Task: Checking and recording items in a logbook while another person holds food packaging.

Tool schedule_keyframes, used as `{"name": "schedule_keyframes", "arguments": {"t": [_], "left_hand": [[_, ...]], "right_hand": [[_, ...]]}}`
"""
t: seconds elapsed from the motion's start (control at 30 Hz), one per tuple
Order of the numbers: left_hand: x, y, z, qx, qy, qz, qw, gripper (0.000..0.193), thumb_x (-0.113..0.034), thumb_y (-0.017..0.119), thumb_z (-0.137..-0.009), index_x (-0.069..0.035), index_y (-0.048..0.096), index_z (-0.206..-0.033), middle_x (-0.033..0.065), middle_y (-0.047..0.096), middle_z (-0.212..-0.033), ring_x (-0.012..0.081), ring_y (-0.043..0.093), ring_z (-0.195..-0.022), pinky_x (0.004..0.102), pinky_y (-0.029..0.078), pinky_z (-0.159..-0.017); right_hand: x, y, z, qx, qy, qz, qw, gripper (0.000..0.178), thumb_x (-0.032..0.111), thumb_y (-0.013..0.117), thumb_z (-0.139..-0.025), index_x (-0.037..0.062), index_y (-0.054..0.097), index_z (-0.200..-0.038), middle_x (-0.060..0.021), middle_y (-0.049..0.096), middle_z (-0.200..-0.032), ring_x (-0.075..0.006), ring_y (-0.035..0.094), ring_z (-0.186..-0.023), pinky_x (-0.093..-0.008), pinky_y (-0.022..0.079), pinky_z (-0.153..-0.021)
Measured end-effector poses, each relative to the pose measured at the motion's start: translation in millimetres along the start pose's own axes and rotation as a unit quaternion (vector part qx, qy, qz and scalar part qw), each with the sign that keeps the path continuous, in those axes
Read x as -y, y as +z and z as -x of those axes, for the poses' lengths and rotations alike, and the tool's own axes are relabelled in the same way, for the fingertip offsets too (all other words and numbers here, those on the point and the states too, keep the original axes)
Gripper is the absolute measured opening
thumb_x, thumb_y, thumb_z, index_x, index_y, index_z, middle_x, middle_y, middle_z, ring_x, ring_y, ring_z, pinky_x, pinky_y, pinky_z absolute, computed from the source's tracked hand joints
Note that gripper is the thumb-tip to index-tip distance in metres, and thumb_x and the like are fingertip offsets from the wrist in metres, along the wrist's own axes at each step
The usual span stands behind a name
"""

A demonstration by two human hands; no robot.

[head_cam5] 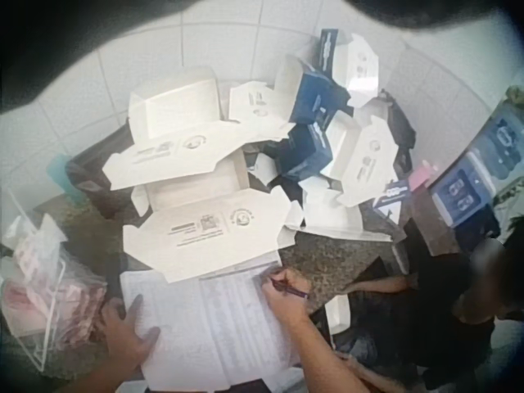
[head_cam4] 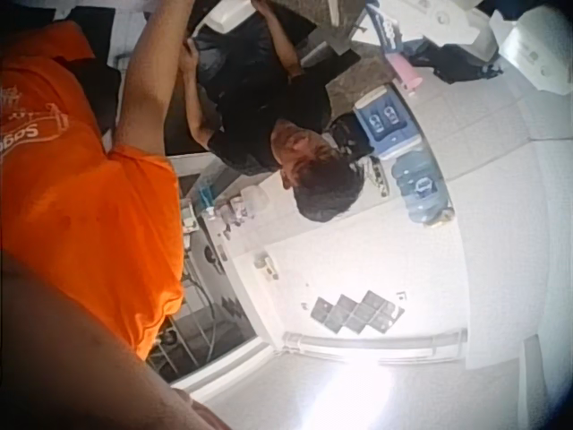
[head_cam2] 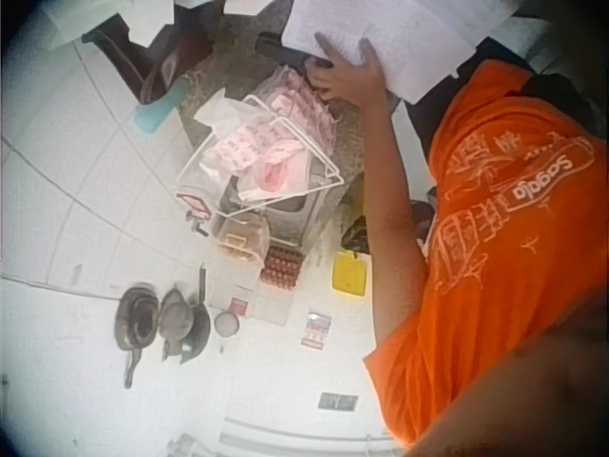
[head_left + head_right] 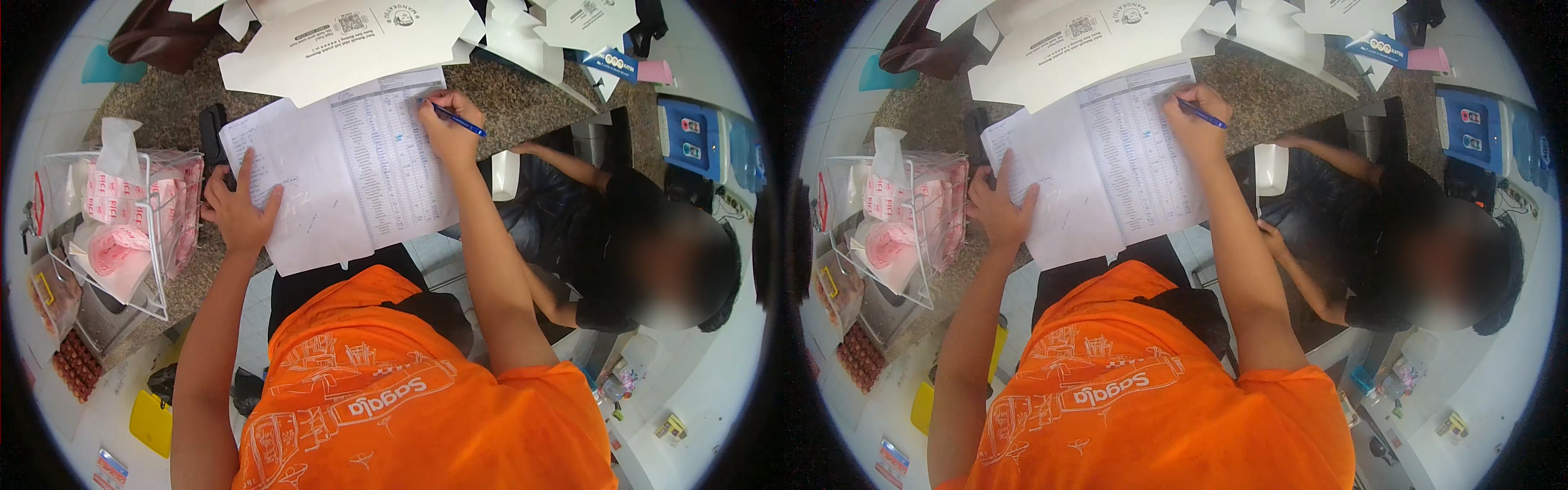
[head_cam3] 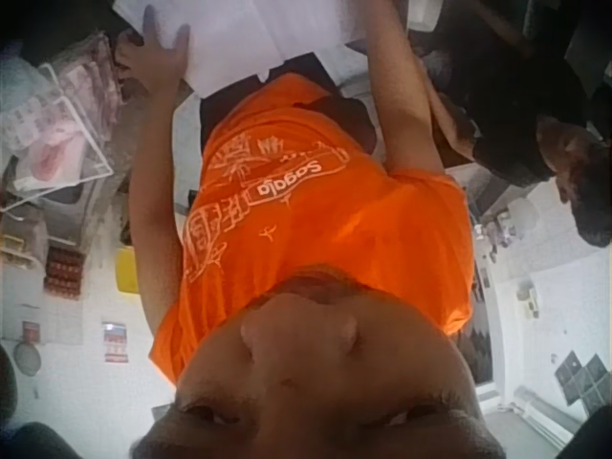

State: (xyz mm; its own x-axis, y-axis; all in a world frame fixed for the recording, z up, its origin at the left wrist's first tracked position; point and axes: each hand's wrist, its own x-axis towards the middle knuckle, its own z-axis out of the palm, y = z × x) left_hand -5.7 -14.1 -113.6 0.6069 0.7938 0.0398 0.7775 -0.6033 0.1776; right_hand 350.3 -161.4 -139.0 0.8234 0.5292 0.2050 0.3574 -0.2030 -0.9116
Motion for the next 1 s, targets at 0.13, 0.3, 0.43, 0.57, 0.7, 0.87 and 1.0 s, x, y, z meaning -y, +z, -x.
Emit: {"name": "schedule_keyframes", "arguments": {"t": [0.13, 0.3, 0.43, 0.57, 0.7, 0.87, 1.0], "left_hand": [[1.4, 0.4, 0.4, -0.002, 0.001, 0.005, 1.0, 0.086, -0.054, 0.077, -0.086, -0.032, 0.048, -0.163, 0.0261, 0.043, -0.153, 0.0427, 0.035, -0.145, 0.0679, 0.023, -0.111], [0.9, 0.3, -0.1, 0.006, -0.002, -0.009, 1.0, 0.086, -0.054, 0.077, -0.086, -0.032, 0.048, -0.164, 0.0266, 0.042, -0.154, 0.0426, 0.035, -0.145, 0.0677, 0.024, -0.11], [1.1, -0.5, -0.1, 0.005, -0.001, 0.003, 1.0, 0.085, -0.054, 0.077, -0.086, -0.032, 0.048, -0.164, 0.0272, 0.041, -0.154, 0.0428, 0.035, -0.145, 0.0685, 0.023, -0.11], [-0.9, -1.9, -0.9, 0.008, -0.003, 0.008, 1.0, 0.085, -0.053, 0.078, -0.087, -0.032, 0.048, -0.164, 0.0271, 0.041, -0.154, 0.0432, 0.034, -0.145, 0.0692, 0.023, -0.111], [-2.4, -3.0, -2.2, 0.009, -0.01, 0.026, 1.0, 0.085, -0.052, 0.078, -0.086, -0.032, 0.048, -0.163, 0.0269, 0.041, -0.154, 0.0439, 0.034, -0.145, 0.0695, 0.023, -0.111], [-0.1, 0.0, 0.6, -0.003, 0.004, 0.007, 1.0, 0.084, -0.053, 0.078, -0.087, -0.03, 0.049, -0.163, 0.0259, 0.042, -0.153, 0.0436, 0.035, -0.145, 0.0699, 0.024, -0.11], [-1.4, -2.2, -0.7, 0.004, 0.0, 0.014, 1.0, 0.084, -0.053, 0.077, -0.088, -0.03, 0.049, -0.163, 0.0258, 0.042, -0.152, 0.0434, 0.034, -0.145, 0.0694, 0.024, -0.11]], "right_hand": [[9.1, -0.1, -0.2, 0.002, -0.026, 0.031, 0.999, 0.016, 0.009, 0.083, -0.078, -0.0001, 0.069, -0.08, -0.0116, 0.075, -0.083, -0.02, 0.073, -0.074, -0.033, 0.057, -0.07], [4.0, 0.4, 1.2, -0.006, -0.011, 0.012, 1.0, 0.017, 0.009, 0.083, -0.078, 0.0001, 0.069, -0.079, -0.0124, 0.075, -0.083, -0.021, 0.073, -0.074, -0.0343, 0.057, -0.07], [7.1, -2.0, -0.1, 0.005, -0.038, 0.054, 0.998, 0.017, 0.008, 0.083, -0.079, -0.0011, 0.068, -0.078, -0.0132, 0.075, -0.085, -0.0201, 0.073, -0.076, -0.0332, 0.057, -0.071], [5.3, -2.7, -1.6, 0.016, -0.058, 0.062, 0.996, 0.017, 0.007, 0.082, -0.081, -0.0021, 0.067, -0.08, -0.0125, 0.078, -0.09, -0.0166, 0.072, -0.078, -0.031, 0.057, -0.072], [-6.7, -6.6, 1.2, -0.003, -0.032, 0.021, 0.999, 0.011, 0.001, 0.078, -0.084, -0.0018, 0.068, -0.085, -0.0113, 0.075, -0.094, -0.0161, 0.071, -0.082, -0.0304, 0.057, -0.074], [4.4, -28.6, 20.5, 0.028, -0.041, -0.04, 0.998, 0.013, -0.003, 0.077, -0.081, -0.0012, 0.067, -0.09, -0.0126, 0.072, -0.097, -0.0208, 0.072, -0.086, -0.0302, 0.058, -0.076], [13.1, -33.2, 37.1, 0.053, -0.001, 0.008, 0.999, 0.012, 0.0, 0.078, -0.082, 0.0007, 0.07, -0.091, -0.0099, 0.071, -0.09, -0.0185, 0.073, -0.088, -0.0313, 0.058, -0.077]]}}
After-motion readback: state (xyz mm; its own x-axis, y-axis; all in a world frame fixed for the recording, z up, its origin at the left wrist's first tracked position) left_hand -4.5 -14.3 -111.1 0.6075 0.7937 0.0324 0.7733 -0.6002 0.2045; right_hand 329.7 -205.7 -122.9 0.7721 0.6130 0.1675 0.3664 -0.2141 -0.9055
